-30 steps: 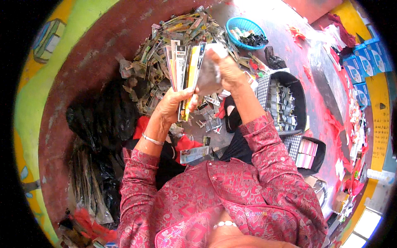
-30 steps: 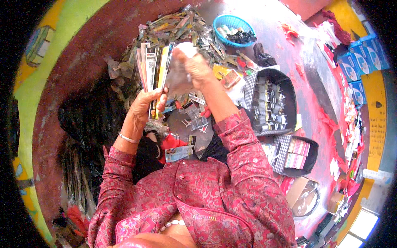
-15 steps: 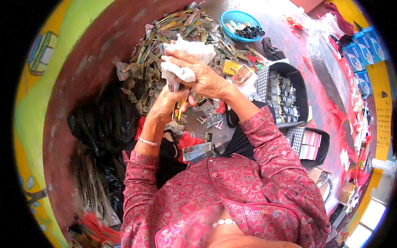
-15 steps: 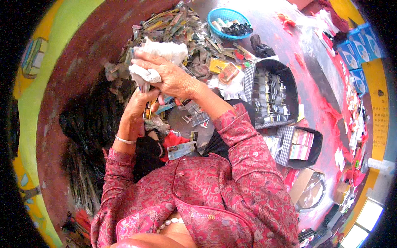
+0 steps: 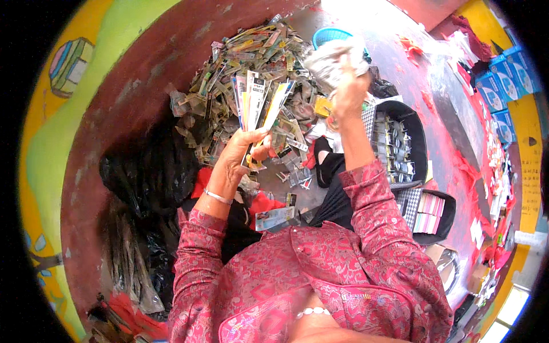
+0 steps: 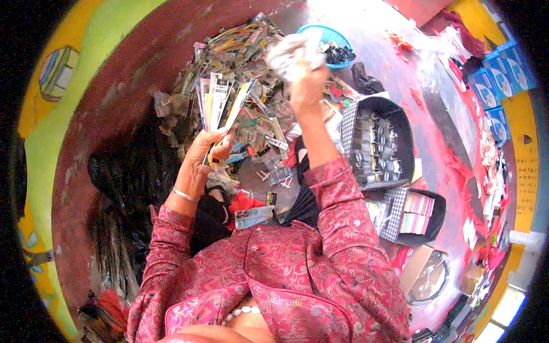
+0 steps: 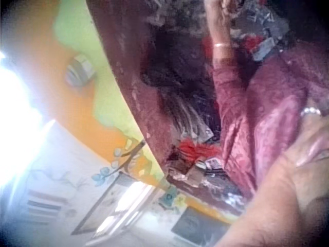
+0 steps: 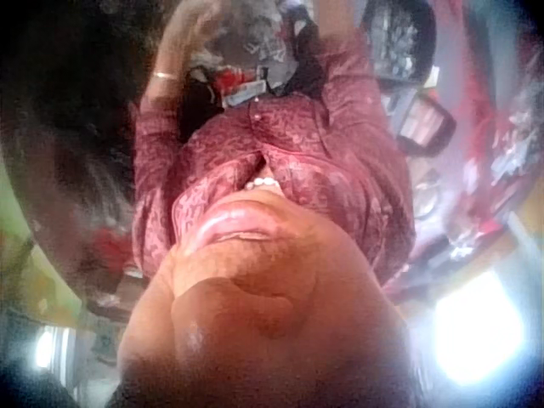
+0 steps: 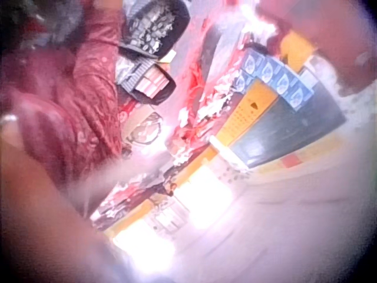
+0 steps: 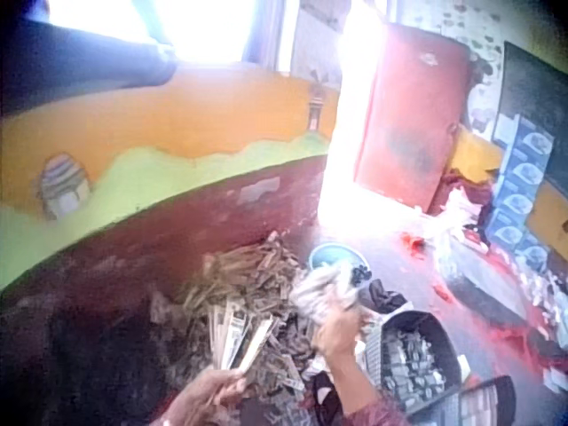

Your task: The person sits on the floor and sorts through a large pile of small packaged items, picking them up, inspecting them, and placing them into a clear plastic bag. The person handles the items one at a time and occasionally wipes them with a white cloth.

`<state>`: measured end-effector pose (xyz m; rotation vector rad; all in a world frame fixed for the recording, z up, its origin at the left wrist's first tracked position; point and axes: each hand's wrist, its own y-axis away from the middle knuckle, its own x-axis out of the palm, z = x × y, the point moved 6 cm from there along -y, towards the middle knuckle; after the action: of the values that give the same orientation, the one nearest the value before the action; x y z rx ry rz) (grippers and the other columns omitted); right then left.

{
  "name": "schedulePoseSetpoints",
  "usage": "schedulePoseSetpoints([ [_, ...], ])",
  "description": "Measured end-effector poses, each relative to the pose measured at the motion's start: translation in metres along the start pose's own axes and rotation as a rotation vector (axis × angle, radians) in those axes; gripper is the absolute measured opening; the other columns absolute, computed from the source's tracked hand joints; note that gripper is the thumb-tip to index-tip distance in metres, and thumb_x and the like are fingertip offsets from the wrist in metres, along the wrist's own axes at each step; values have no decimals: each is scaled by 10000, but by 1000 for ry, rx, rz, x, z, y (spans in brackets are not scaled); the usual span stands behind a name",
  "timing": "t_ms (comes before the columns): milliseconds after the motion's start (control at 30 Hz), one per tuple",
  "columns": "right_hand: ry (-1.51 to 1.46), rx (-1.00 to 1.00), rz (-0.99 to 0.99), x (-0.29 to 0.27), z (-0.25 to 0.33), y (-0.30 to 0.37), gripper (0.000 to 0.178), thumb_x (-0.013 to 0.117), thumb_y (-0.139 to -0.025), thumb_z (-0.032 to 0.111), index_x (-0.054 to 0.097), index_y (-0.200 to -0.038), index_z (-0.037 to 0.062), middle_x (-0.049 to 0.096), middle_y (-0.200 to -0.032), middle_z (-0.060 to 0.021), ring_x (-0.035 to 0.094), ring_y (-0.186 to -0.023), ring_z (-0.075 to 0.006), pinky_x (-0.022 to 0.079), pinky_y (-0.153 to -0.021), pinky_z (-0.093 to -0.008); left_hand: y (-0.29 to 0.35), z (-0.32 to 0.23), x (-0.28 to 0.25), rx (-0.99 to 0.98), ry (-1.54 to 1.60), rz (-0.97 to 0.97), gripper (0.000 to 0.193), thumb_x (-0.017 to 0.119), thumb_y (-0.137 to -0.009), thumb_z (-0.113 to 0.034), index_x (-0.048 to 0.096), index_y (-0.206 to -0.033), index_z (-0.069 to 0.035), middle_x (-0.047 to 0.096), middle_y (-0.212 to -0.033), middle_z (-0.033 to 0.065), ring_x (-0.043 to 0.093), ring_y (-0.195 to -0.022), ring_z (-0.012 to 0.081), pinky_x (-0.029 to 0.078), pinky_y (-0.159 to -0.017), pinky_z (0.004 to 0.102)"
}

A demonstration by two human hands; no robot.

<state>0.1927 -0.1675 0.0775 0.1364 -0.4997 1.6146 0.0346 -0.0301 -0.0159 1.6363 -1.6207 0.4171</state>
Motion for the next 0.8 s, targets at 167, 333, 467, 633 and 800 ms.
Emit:
schedulePoseSetpoints([
  [167, 634, -689, 1092, 74, -20, 92, 364, 654, -580, 121, 572, -928, 53, 547, -1019, -103, 524, -966, -294, 410, -817, -395, -7, -1, 4, 0, -104, -82, 179, 599, -758, -159, 514, -776, -3, 513, -553, 52, 411, -369, 76, 329, -361, 193],
  [333, 625, -523, 898, 65, -16, 59, 316, 607, -600, 9, 563, -912, 32, 521, -1022, -107, 516, -975, -261, 414, -833, -330, 6, -2, 13, -66, -351, -22, 210, 610, -736, -165, 520, -819, 7, 545, -575, 64, 444, -395, 79, 325, -349, 188],
  [467, 797, -229, 530, 21, -38, 3, 153, 557, -672, 29, 565, -822, 1, 593, -781, -149, 582, -772, -327, 455, -693, -358, 12, -4, 19, -94, -387, -5, 241, 621, -733, -176, 534, -814, 34, 541, -567, 62, 417, -365, 73, 305, -337, 185],
  [633, 346, -177, -51, -20, -5, -17, 70, 511, -764, 34, 559, -790, -9, 604, -692, -84, 567, -607, -132, 452, -561, -290, 2, 5, -7, -104, 37, 7, 182, 584, -757, -127, 527, -805, 39, 553, -601, 100, 400, -354, 70, 295, -329, 183],
  [800, 589, -702, 842, 69, -9, 83, 296, 617, -618, 141, 576, -899, 53, 587, -934, -118, 551, -904, -292, 417, -808, -384, -9, 6, 2, -3, -200, -103, 167, 587, -768, -136, 523, -810, 12, 550, -603, 90, 399, -352, 73, 301, -329, 193],
])
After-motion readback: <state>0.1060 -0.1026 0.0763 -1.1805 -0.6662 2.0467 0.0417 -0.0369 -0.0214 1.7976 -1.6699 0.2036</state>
